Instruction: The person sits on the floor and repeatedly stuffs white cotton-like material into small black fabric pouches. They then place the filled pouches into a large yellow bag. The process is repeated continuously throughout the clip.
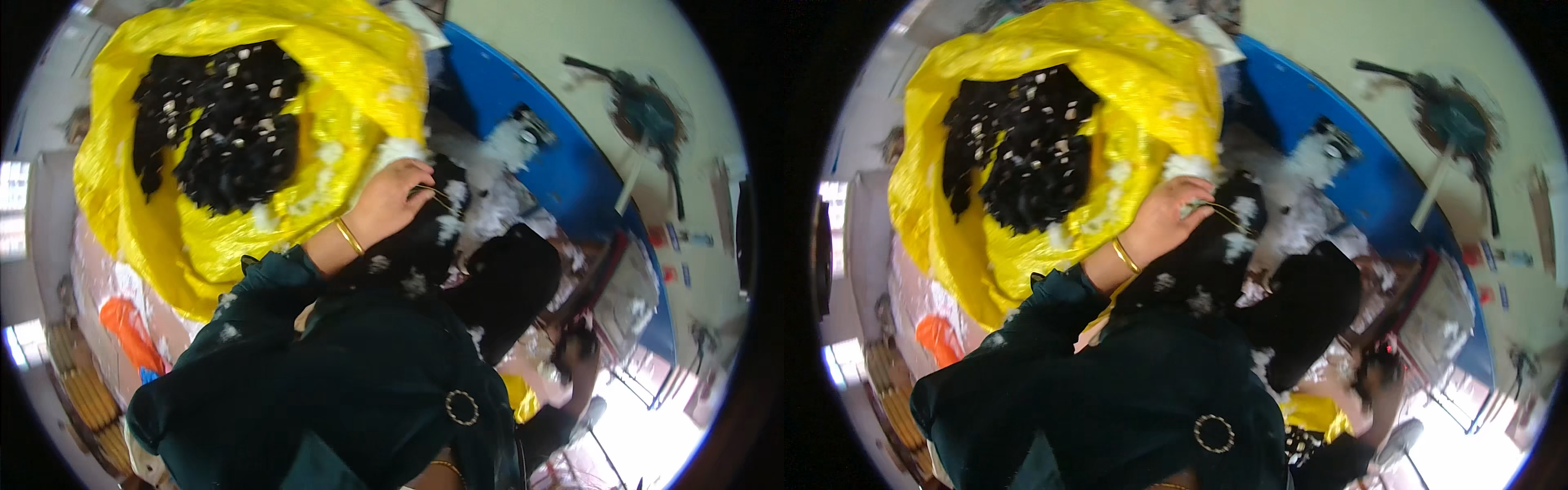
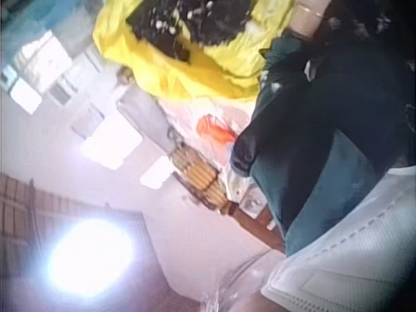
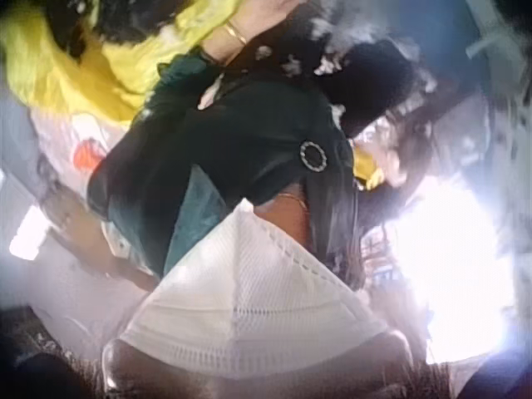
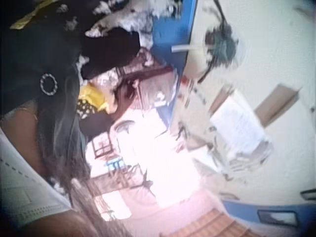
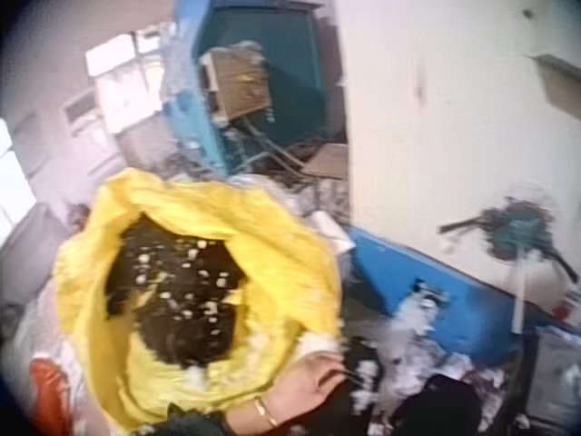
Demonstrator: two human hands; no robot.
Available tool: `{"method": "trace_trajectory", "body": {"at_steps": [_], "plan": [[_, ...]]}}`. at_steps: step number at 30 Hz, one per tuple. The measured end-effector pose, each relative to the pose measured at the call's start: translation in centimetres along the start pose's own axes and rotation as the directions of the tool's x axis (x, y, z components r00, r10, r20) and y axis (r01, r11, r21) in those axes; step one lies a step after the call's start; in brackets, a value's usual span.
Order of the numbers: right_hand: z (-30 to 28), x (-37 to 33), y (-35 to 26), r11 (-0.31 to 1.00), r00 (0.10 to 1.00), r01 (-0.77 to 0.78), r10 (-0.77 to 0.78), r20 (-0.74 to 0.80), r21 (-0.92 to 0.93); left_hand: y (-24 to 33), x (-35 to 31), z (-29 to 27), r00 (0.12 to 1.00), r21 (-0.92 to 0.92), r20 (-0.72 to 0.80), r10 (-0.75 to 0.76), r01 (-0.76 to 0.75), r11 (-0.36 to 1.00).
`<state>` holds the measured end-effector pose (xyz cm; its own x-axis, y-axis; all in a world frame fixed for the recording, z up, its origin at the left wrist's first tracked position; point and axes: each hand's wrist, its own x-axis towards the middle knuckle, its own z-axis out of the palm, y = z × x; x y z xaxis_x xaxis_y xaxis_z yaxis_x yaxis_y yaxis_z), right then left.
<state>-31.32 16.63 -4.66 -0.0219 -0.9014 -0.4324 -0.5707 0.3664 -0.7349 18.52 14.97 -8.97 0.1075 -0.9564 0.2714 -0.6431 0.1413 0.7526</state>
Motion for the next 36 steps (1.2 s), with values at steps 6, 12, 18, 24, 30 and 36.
{"method": "trace_trajectory", "body": {"at_steps": [6,12,18,24,30,36], "plan": [[-11.9,-10.1,17.8,0.612,0.937,-0.308,0.328,-0.121,-0.729,-6.1,-2.5,-11.5,0.874,0.704,-0.443,-0.202,0.478,0.526],[-8.6,-2.5,13.9,0.845,0.99,-0.135,0.102,-0.093,-0.518,-10.7,-4.1,-14.0,0.818,0.753,-0.389,-0.424,0.547,0.365],[-0.1,3.8,0.1,0.949,0.995,0.095,-0.103,-0.013,-0.301,-13.3,-3.9,-16.0,0.838,0.605,-0.398,-0.373,0.545,0.581],[6.0,5.9,-7.9,0.925,0.923,0.376,-0.369,0.112,-0.051,-6.7,-0.1,-15.7,0.876,0.148,-0.364,-0.315,0.388,0.91],[16.0,6.0,-19.5,0.576,0.551,0.817,-0.773,0.314,-0.018,-4.4,3.9,-8.9,0.98,0.008,-0.149,-0.134,0.137,0.991],[21.2,6.9,-21.9,0.435,0.414,0.9,-0.846,0.335,-0.014,-5.9,5.0,-7.2,0.941,-0.172,-0.116,-0.318,0.297,0.939]]}}
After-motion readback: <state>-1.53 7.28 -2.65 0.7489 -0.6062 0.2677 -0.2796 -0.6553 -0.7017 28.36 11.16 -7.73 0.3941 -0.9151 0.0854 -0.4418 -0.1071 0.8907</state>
